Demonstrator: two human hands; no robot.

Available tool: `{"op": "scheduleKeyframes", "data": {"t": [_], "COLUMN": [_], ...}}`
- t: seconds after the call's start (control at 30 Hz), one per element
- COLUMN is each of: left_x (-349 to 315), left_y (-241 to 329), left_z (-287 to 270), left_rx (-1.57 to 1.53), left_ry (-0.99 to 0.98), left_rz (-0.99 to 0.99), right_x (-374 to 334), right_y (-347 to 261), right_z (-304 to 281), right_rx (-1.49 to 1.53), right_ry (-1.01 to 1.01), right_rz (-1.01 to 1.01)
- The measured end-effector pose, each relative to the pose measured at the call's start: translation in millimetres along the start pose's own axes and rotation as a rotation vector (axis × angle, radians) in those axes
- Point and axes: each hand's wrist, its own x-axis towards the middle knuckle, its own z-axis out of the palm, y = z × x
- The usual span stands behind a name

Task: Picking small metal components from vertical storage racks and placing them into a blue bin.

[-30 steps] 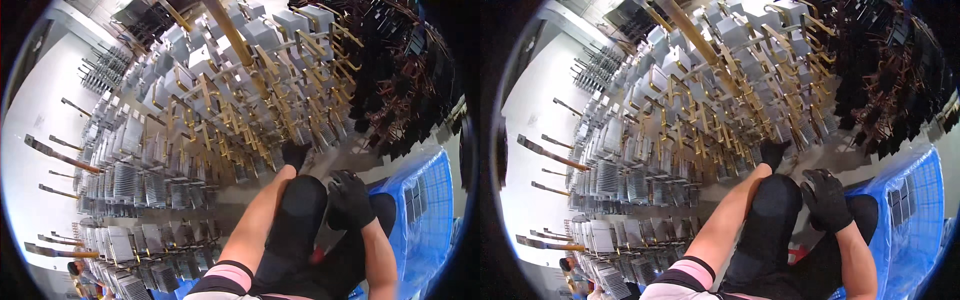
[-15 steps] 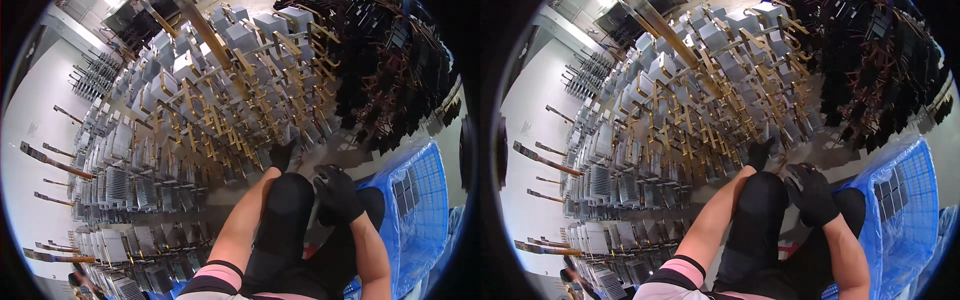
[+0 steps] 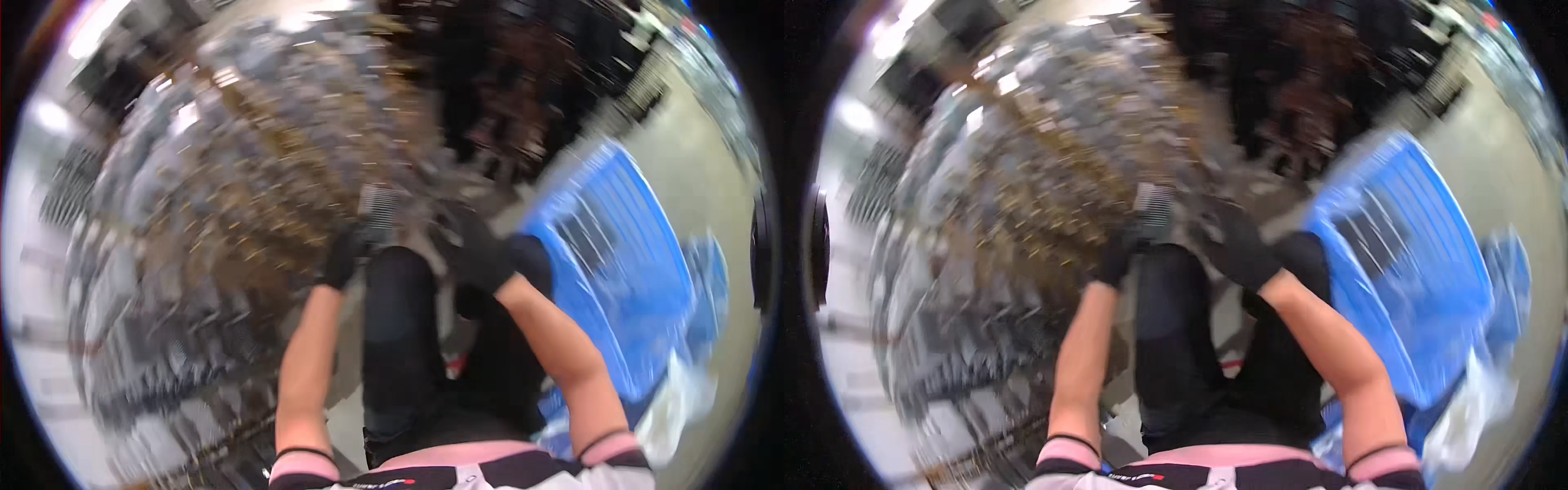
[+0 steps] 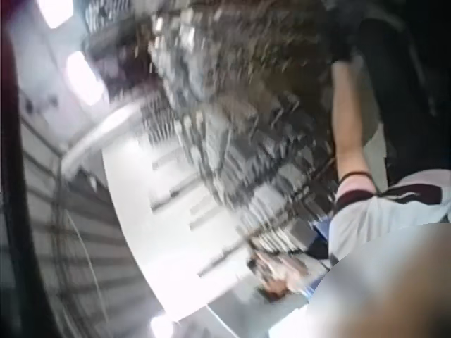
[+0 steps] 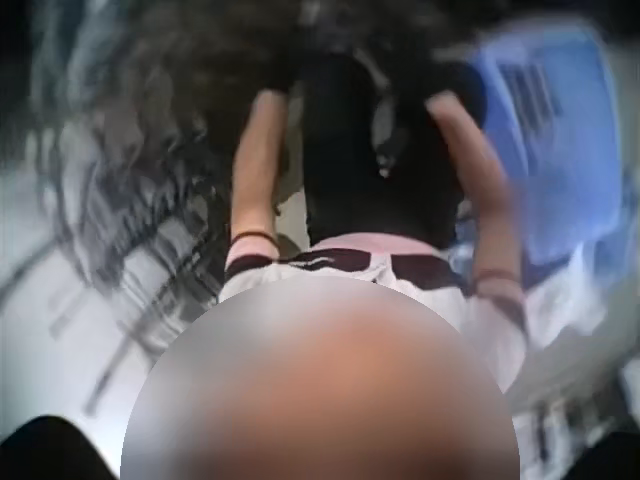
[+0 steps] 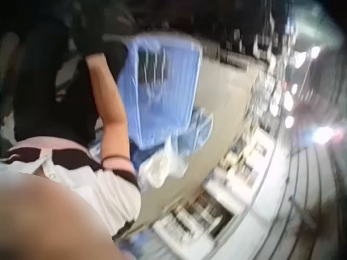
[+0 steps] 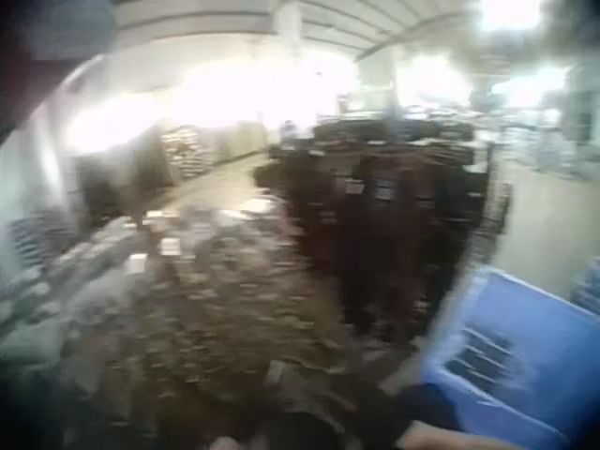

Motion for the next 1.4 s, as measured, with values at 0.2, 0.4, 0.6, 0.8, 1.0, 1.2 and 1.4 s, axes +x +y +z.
{"op": "scheduleKeyframes", "data": {"t": [0.2,0.4,0.6,0.8,1.0,1.2,1.4], "left_x": [-35.6,-61.8,-50.0,-38.6,-44.9,-33.7,-36.7], "left_y": [78.2,166.6,174.2,126.8,129.9,120.1,130.4], "left_z": [-0.1,73.6,83.4,64.5,71.2,73.4,67.2], "left_rx": [-0.102,0.584,0.301,0.240,0.445,0.564,0.544], "left_ry": [0.247,0.770,0.435,0.291,0.098,0.140,0.149], "left_rz": [0.314,1.165,1.033,0.597,0.410,0.411,0.389], "right_x": [21.0,8.7,-54.9,-169.7,-209.4,-220.2,-210.9], "right_y": [-39.3,-77.2,5.6,128.4,214.2,258.6,244.7], "right_z": [-29.2,-118.6,-259.1,-331.4,-301.5,-285.4,-268.2], "right_rx": [0.318,0.293,-0.081,-0.769,-0.915,-1.013,-1.122], "right_ry": [0.083,0.174,0.195,0.077,-0.269,-0.207,-0.193], "right_rz": [0.134,0.361,0.206,0.459,0.833,0.849,0.797]}}
